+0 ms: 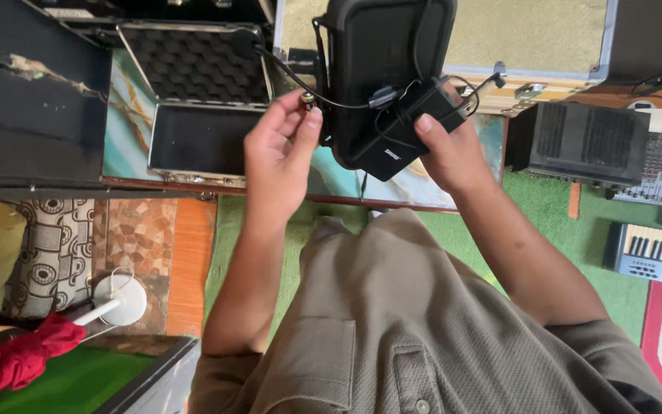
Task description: The person picks up a small black hard case and places it on a table, then opens it. They then pick up a wireless microphone headset and its corresponding transmitter and cable, coil the cable by hand, and place all the microphone components into the foam-lined case before closing and latching it.
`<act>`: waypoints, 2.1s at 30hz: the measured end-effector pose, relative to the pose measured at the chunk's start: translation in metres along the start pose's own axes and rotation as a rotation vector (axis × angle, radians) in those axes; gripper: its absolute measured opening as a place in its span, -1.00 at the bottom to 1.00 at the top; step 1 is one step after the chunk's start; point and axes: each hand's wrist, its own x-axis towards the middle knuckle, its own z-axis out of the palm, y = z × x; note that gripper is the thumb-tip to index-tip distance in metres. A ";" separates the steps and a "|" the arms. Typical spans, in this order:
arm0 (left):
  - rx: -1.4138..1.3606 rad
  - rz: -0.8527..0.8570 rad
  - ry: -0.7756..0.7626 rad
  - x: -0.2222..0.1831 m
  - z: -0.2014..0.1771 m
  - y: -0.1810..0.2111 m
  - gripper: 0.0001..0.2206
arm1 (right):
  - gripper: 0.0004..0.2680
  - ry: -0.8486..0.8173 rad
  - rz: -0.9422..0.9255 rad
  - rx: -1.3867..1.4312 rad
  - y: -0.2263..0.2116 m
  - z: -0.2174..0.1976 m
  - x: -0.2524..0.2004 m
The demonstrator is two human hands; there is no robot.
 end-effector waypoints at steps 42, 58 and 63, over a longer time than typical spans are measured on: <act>-0.090 -0.763 -0.098 -0.042 -0.024 -0.383 -0.79 | -0.61 0.317 0.412 -0.361 0.175 -0.130 -0.024; 0.152 -0.566 -0.143 -0.030 -0.030 -0.399 -0.83 | -0.64 0.420 0.261 -0.790 0.172 -0.149 -0.024; 0.194 -0.595 -0.104 -0.034 -0.037 -0.401 -0.83 | -0.71 0.571 0.394 -0.632 0.179 -0.148 -0.033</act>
